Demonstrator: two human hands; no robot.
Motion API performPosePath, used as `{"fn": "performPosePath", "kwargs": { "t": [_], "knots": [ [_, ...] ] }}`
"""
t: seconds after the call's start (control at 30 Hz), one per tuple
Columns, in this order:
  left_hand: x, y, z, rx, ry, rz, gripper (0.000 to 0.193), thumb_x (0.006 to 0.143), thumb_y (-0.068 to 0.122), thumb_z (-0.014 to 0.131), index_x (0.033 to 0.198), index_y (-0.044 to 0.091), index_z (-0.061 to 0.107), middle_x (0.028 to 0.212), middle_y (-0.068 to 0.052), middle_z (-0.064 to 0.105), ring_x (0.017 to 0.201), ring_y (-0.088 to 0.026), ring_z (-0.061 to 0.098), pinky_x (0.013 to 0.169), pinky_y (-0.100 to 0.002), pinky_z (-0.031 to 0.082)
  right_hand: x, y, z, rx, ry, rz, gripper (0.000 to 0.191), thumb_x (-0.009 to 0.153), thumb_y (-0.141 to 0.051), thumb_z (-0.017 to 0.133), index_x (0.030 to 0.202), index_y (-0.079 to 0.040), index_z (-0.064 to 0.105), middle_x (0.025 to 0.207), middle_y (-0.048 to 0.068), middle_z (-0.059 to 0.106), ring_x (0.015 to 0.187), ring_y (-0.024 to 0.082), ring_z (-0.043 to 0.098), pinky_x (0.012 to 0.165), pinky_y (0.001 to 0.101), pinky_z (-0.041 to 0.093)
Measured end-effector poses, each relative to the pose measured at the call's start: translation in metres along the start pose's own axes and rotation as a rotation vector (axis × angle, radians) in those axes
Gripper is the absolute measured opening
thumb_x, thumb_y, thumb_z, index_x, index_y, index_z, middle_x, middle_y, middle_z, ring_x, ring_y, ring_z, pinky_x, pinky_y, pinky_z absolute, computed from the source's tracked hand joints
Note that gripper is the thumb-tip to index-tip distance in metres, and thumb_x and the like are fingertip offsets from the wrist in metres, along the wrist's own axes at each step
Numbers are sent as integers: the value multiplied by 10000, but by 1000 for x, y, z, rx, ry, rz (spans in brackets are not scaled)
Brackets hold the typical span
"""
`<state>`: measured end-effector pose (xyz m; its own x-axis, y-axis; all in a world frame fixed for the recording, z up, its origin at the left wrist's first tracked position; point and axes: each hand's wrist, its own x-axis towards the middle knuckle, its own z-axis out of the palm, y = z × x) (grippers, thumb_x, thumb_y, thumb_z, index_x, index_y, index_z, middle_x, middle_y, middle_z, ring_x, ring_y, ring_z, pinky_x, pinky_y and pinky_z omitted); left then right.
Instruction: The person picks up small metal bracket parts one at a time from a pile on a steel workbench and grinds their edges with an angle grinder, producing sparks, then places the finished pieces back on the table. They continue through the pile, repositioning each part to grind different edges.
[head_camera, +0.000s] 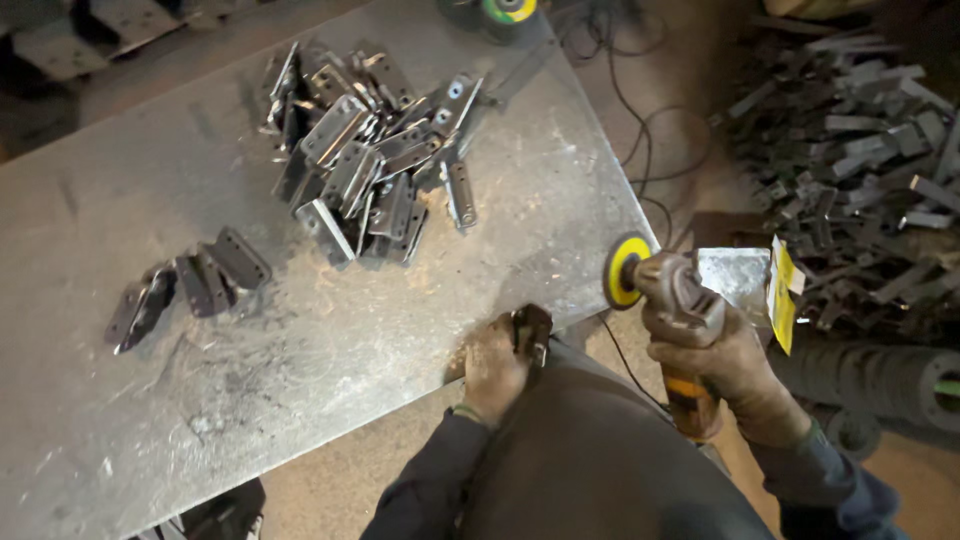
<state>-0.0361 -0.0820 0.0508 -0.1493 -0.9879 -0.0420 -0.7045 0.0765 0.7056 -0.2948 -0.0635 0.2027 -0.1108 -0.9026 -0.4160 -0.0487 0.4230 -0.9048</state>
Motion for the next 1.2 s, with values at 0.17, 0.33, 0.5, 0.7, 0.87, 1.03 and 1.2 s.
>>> {"fn": "performPosePath", "kwargs": {
  "t": [0.17, 0.33, 0.5, 0.7, 0.87, 1.03, 1.2],
  "knots": [
    [-4, 19, -31, 7, 114, 289, 339, 852, 144, 607, 1165, 20, 654, 963, -182, 709, 869, -388, 677, 770, -488, 535, 1, 1, -13, -75, -83, 68, 583, 638, 26, 839, 1198, -40, 687, 1060, -2, 708, 994, 89, 648, 873, 280, 532],
    [-3, 34, -42, 287, -59, 192, 311, 842, 141, 616, 1147, 90, 659, 869, -116, 706, 818, -319, 687, 735, -468, 540, 4, 7, -18, -50, -177, 182, 645, 622, 15, 864, 1234, -23, 663, 1050, 60, 724, 933, 149, 649, 797, 335, 530],
    [-9, 44, -44, 411, -24, 306, 374, 856, 151, 602, 1215, 46, 627, 952, -94, 700, 841, -274, 684, 722, -438, 537, 15, 14, -15, -102, -294, 62, 759, 578, -18, 902, 1270, 10, 591, 1156, 81, 726, 1050, 148, 702, 923, 318, 587],
    [-16, 50, -45, 472, -79, 359, 409, 865, 161, 606, 1242, 3, 618, 1007, -95, 696, 884, -258, 674, 742, -414, 537, 14, -3, -5, -59, -357, 186, 775, 599, -16, 833, 1330, -21, 576, 1178, 72, 707, 1065, 139, 662, 939, 308, 549],
    [-22, 54, -48, 520, 66, 441, 436, 875, 204, 604, 1247, -24, 608, 1075, -134, 694, 906, -253, 670, 756, -389, 532, 10, -25, -4, -140, -353, 216, 693, 644, -34, 819, 1304, -15, 609, 1124, 78, 709, 1026, 141, 649, 922, 319, 544],
    [-26, 55, -50, 724, 150, 510, 416, 894, 159, 569, 1247, -56, 617, 1119, -156, 672, 937, -249, 669, 769, -366, 537, 8, -20, -3, -133, -368, 184, 719, 636, -37, 822, 1317, -36, 593, 1170, 66, 725, 1079, 140, 671, 988, 297, 530],
    [-28, 52, -51, 663, 265, 484, 417, 893, 171, 601, 1243, -54, 629, 1125, -153, 695, 913, -248, 667, 779, -377, 545, 5, 0, -4, -279, -268, 273, 715, 624, -60, 855, 1299, -50, 620, 1159, 70, 753, 1057, 143, 685, 960, 312, 550]
  ]
}}
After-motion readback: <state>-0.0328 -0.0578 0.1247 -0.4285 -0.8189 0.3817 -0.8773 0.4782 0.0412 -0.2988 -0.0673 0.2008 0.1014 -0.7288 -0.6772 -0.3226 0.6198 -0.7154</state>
